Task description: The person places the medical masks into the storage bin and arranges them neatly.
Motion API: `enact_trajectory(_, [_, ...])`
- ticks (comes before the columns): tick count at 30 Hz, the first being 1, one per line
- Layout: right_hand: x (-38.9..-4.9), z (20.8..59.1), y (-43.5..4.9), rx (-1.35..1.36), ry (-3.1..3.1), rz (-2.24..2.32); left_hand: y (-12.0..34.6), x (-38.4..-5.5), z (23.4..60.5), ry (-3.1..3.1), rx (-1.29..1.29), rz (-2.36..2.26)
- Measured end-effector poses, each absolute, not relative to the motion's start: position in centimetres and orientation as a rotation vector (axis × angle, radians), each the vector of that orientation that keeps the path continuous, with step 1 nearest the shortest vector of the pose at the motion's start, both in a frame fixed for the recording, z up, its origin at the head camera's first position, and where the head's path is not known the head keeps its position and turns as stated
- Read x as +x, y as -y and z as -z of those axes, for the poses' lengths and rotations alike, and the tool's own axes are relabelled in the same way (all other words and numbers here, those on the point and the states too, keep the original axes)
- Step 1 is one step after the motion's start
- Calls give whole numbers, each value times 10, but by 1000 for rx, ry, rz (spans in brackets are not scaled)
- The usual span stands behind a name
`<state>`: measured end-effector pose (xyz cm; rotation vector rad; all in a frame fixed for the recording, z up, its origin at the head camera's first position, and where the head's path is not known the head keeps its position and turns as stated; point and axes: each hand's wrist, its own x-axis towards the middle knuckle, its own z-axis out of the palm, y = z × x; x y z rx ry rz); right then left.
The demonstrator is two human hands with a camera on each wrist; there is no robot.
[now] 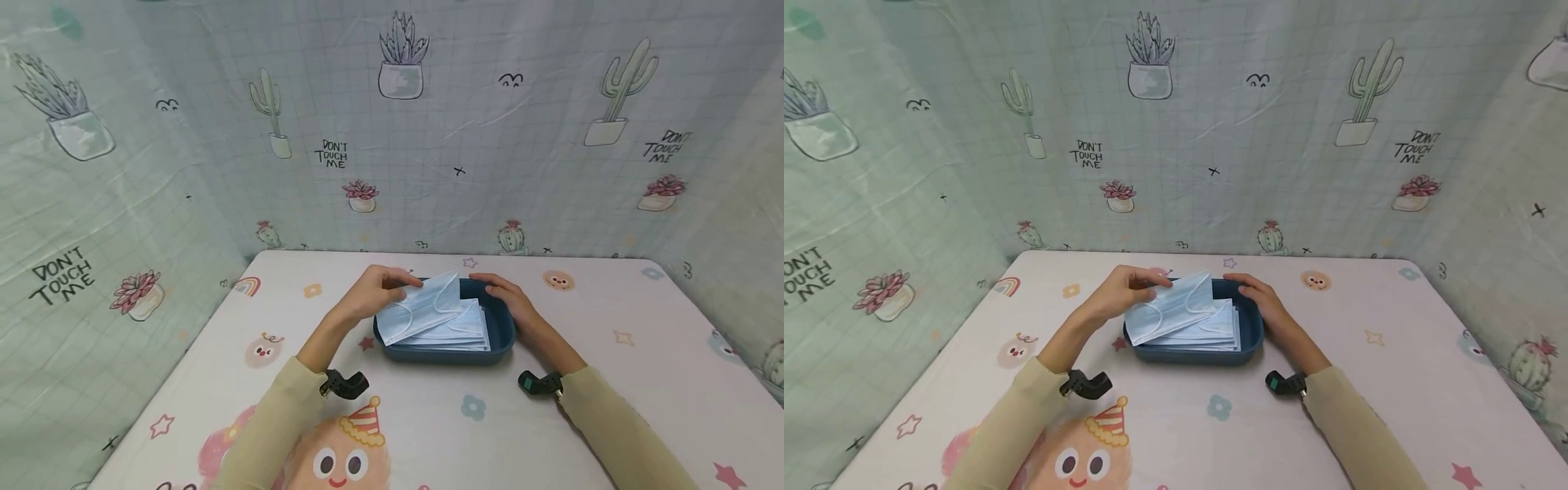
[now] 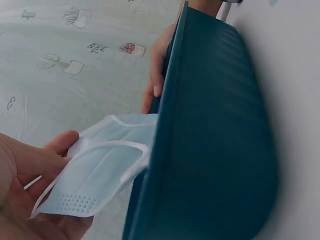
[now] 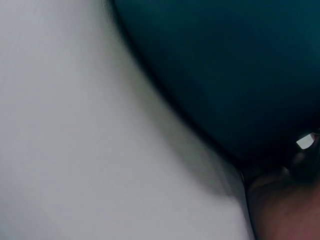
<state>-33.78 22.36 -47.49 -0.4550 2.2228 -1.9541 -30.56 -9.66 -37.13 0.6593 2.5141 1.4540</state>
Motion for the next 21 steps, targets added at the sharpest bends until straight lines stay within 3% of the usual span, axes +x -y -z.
enact_trajectory(10, [-336,470,-225,-358,-2195,1986,80,-316,338,-2360,915,-1305])
enact_trajectory(21, [-337,473,-224,-448,-2212,1962,66,-348,370,-2384,812,-996])
